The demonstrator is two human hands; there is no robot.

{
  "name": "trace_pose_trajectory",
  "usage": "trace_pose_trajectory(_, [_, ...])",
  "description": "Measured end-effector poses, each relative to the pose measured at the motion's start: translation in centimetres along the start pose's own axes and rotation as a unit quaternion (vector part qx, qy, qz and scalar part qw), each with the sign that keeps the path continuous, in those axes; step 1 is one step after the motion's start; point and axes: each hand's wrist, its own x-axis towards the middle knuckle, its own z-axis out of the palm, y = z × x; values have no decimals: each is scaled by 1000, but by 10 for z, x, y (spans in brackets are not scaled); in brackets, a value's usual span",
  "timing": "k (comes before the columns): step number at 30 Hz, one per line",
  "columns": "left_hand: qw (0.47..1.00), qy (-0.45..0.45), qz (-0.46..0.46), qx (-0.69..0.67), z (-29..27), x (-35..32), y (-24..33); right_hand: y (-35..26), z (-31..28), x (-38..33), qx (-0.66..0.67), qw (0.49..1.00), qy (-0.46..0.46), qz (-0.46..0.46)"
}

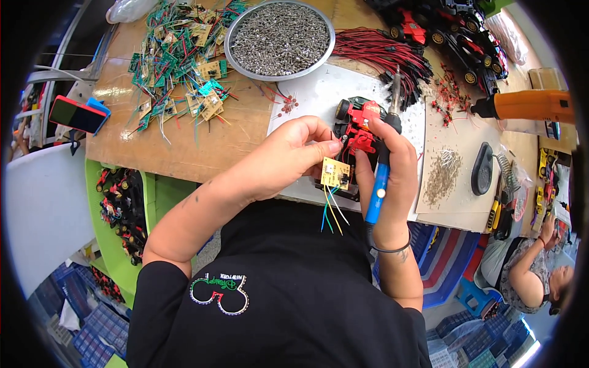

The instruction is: The person assembles an electronic toy car by soldering internal wires and a circuit board, then securing plastic toy parts to the toy car chassis with screws using an electric screwdriver.

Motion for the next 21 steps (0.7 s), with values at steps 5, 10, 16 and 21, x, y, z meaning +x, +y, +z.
trace_pose_trajectory(5, [1000,6,6,13,2,-5,3,0,7,3,-15,999,-37,12])
trace_pose_trajectory(10, [1000,1,2,-22,4,-5,0,0,11,5,7,999,-44,30])
trace_pose_trajectory(16, [1000,9,14,-20,5,-3,-1,2,15,3,13,997,-48,59])
trace_pose_trajectory(21, [1000,1,11,0,0,-1,0,0,18,7,15,995,-61,83])
